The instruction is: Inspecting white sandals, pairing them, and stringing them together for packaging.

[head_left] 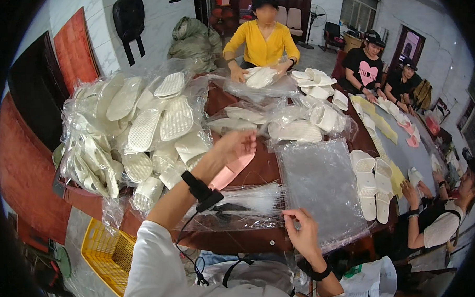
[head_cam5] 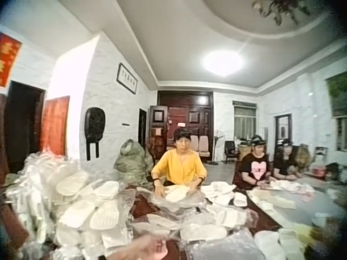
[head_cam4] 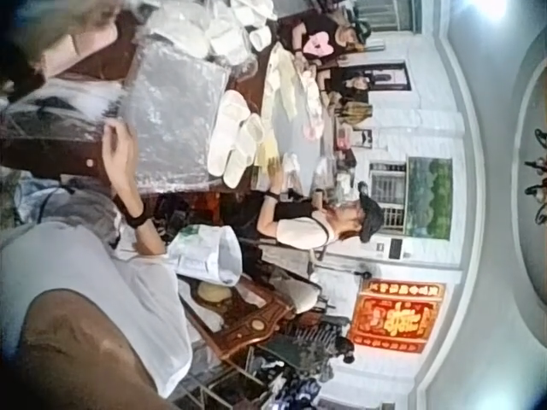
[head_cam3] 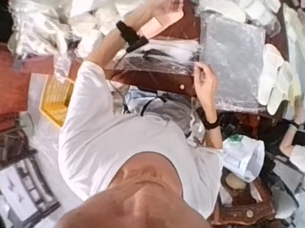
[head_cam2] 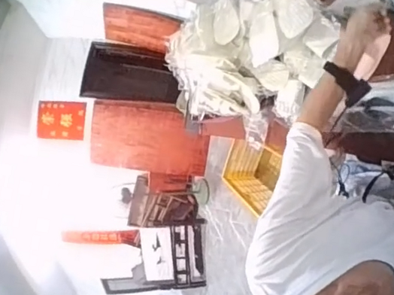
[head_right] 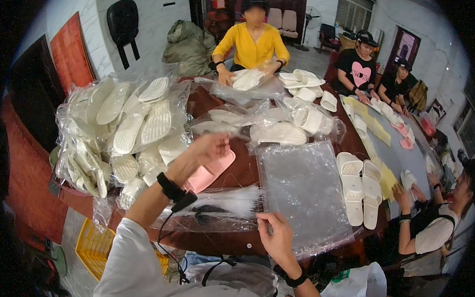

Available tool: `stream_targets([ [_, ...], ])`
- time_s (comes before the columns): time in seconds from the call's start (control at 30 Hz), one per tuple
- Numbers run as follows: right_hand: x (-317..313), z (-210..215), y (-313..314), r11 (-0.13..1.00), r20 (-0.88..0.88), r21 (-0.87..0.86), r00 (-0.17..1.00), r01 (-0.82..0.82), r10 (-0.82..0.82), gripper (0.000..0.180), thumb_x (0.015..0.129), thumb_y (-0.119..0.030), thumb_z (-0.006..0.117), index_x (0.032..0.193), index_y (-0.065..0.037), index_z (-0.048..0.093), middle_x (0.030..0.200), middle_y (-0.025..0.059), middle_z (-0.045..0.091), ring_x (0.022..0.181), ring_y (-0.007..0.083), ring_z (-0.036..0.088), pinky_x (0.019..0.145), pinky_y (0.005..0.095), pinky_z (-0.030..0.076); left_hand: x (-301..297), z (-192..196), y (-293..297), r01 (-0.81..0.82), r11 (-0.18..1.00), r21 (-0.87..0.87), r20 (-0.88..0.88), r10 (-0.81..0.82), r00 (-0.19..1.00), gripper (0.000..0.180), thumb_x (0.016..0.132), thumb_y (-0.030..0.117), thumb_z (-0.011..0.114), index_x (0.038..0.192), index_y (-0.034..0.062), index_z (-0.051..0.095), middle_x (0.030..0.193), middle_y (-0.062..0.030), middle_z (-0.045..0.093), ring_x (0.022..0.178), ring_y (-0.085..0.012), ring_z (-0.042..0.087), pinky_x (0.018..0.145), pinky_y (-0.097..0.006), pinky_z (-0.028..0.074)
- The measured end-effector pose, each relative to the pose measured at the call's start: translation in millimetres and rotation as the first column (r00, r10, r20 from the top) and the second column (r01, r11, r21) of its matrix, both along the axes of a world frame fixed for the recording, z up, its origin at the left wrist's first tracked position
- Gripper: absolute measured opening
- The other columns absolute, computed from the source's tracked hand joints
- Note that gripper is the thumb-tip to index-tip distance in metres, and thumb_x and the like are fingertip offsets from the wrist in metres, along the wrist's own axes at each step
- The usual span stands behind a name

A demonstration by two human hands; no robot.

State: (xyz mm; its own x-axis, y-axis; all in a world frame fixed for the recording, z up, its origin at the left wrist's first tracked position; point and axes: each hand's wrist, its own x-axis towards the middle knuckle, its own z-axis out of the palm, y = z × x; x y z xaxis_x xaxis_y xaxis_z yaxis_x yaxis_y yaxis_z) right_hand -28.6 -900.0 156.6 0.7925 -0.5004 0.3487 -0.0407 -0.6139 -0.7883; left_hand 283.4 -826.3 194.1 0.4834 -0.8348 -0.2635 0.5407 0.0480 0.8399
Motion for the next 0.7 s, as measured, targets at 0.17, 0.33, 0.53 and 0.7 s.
stream_targets([
  [0.17, 4.2, 6.5, 0.9, 1.000, 0.014, -0.031, 1.000, 0.002, -0.001, 0.013, 0.083, -0.004, 0.063, 0.096, -0.004, 0.065, 0.083, 0.0121, 0.063, 0.075, 0.0264, 0.062, 0.067, 0.0338, 0.048, 8.8, 76.2, 8.3, -0.022, 0.977, -0.212, 0.156, 0.056, 0.986, 0.014, 0.093, 0.019, 0.056, 0.102, 0.0090, 0.060, 0.082, 0.0013, 0.060, 0.077, -0.0141, 0.059, 0.074, -0.028, 0.050],
  [0.33, 6.4, 14.7, -0.5, 0.999, 0.084, -0.036, 0.996, 0.022, -0.019, 0.018, 0.084, -0.005, 0.063, 0.102, -0.002, 0.063, 0.088, 0.0125, 0.062, 0.080, 0.0265, 0.061, 0.069, 0.0337, 0.048, -14.7, 129.6, 29.3, 0.002, 0.928, -0.372, 0.302, 0.119, 0.946, 0.020, 0.093, 0.021, 0.058, 0.107, 0.0067, 0.060, 0.087, 0.0005, 0.062, 0.079, -0.0139, 0.060, 0.075, -0.027, 0.049],
  [0.53, 11.3, 13.4, -6.5, 1.000, 0.112, 0.010, 0.994, 0.015, -0.016, 0.043, 0.084, -0.010, 0.067, 0.122, -0.001, 0.051, 0.110, 0.0156, 0.057, 0.101, 0.0267, 0.059, 0.078, 0.0358, 0.050, -91.2, 188.8, 72.6, 0.059, 0.867, -0.495, 0.411, 0.175, 0.895, 0.034, 0.096, 0.024, 0.054, 0.125, 0.0056, 0.051, 0.092, 0.0020, 0.064, 0.089, -0.0143, 0.062, 0.080, -0.032, 0.050],
  [0.7, 25.2, -5.2, 2.6, 0.866, 0.131, 0.474, 0.985, -0.160, 0.111, 0.060, 0.083, -0.012, 0.071, 0.134, -0.001, 0.041, 0.129, 0.0138, 0.049, 0.117, 0.0239, 0.051, 0.093, 0.0354, 0.047, -127.9, 198.7, 94.4, 0.106, 0.839, -0.534, 0.163, -0.020, 0.986, 0.034, 0.098, 0.020, 0.050, 0.130, 0.0082, 0.050, 0.102, 0.0010, 0.066, 0.088, -0.0150, 0.062, 0.080, -0.031, 0.050],
])
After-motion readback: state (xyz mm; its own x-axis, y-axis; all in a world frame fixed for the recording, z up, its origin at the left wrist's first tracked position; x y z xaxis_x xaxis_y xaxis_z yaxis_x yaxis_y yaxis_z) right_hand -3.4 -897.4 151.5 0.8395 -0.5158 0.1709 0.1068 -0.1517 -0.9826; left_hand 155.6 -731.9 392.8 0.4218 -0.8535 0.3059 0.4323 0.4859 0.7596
